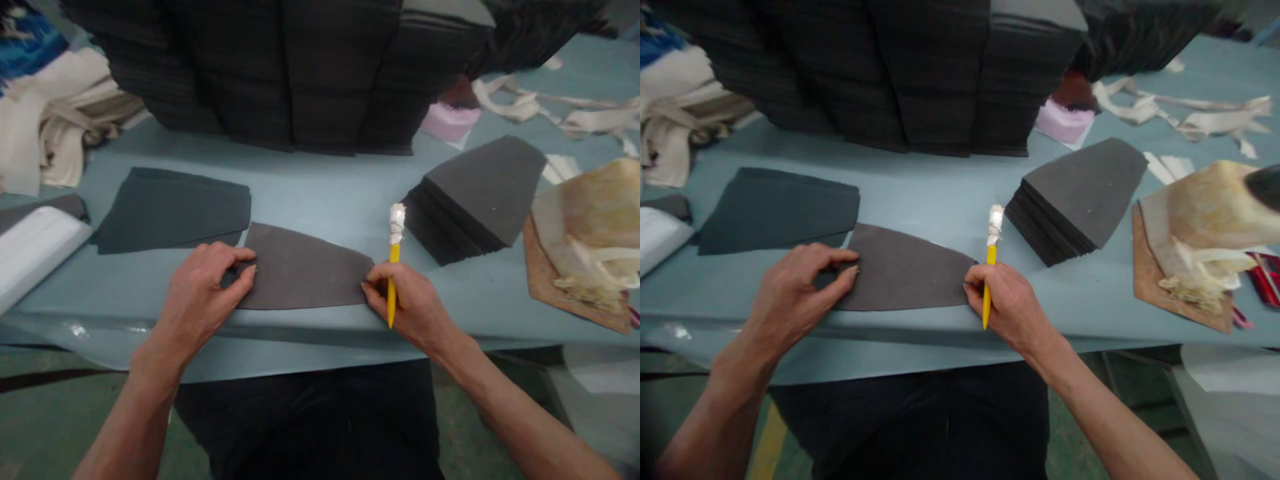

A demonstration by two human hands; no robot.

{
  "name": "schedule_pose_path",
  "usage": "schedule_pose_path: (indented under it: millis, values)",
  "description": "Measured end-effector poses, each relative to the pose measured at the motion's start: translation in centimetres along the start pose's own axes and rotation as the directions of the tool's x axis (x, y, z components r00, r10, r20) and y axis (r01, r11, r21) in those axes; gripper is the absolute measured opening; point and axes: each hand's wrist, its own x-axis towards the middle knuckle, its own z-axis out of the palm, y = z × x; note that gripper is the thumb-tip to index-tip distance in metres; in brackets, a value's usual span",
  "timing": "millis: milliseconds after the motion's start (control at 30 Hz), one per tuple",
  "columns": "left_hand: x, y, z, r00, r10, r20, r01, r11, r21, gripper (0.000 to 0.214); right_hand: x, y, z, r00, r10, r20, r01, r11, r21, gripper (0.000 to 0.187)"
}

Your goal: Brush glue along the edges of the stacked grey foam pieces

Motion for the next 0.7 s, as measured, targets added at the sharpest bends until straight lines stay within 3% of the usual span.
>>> schedule_pose_path:
  millis: [233, 700]
  values:
    - [-0.7, 0.3, 0.9, 0.993, 0.056, -0.107, -0.044, 0.992, 0.114, 0.026, 0.2, -0.2, 0.0, 1.0, 0.013, -0.004, -0.013, 1.0, 0.009, 0.017]
    - [-0.7, 0.4, 0.6, 0.987, 0.09, -0.131, -0.057, 0.97, 0.238, 0.031, -0.6, -0.5, 0.9, 0.997, 0.057, -0.044, -0.066, 0.974, -0.216, 0.009]
